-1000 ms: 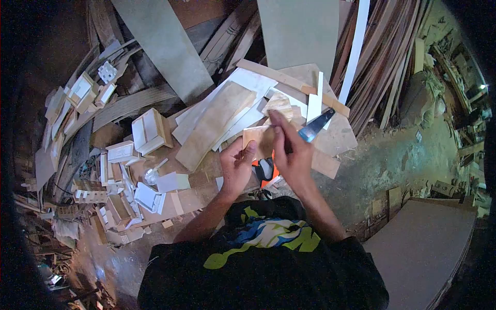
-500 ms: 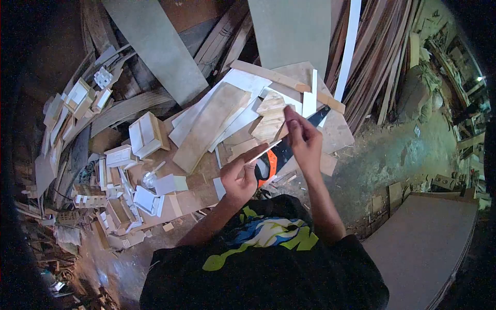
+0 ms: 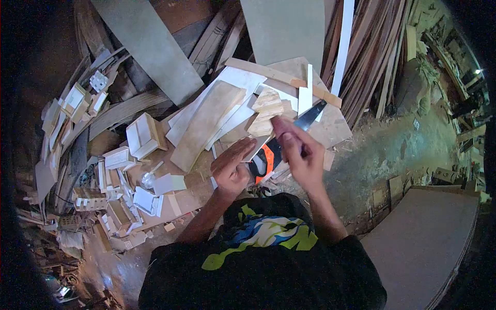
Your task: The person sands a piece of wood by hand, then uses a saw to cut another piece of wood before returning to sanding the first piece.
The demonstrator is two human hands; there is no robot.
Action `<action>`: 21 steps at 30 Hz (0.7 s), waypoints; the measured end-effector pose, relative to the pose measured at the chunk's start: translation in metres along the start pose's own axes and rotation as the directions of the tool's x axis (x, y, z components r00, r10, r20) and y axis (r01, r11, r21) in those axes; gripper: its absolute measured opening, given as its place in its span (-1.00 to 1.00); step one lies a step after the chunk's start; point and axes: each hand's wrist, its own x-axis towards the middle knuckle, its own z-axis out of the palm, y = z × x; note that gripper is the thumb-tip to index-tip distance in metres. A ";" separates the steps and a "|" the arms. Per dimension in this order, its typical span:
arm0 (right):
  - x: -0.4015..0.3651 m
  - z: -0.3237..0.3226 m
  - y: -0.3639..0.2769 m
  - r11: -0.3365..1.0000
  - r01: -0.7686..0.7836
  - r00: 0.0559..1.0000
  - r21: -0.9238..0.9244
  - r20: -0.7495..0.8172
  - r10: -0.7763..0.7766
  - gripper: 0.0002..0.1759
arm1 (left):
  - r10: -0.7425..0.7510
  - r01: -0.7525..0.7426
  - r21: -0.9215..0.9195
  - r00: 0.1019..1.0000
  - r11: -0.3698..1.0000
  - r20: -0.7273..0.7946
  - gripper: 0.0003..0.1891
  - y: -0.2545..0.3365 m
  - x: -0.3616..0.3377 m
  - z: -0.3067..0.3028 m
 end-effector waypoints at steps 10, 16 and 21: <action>0.010 -0.015 0.072 0.937 -0.320 0.939 0.139 0.176 0.294 -0.65 | -0.752 0.619 -0.653 0.650 0.436 0.114 -0.70 -0.014 -0.012 0.018; -0.011 0.002 0.096 0.714 -0.492 0.852 0.498 0.103 0.514 -0.63 | -0.788 0.685 -0.703 0.535 0.194 0.304 -0.53 -0.017 -0.019 0.030; -0.021 0.005 0.091 0.795 -0.441 0.880 0.416 0.024 0.475 -0.74 | -0.845 0.726 -0.661 0.462 0.187 0.269 -0.55 -0.014 -0.027 0.037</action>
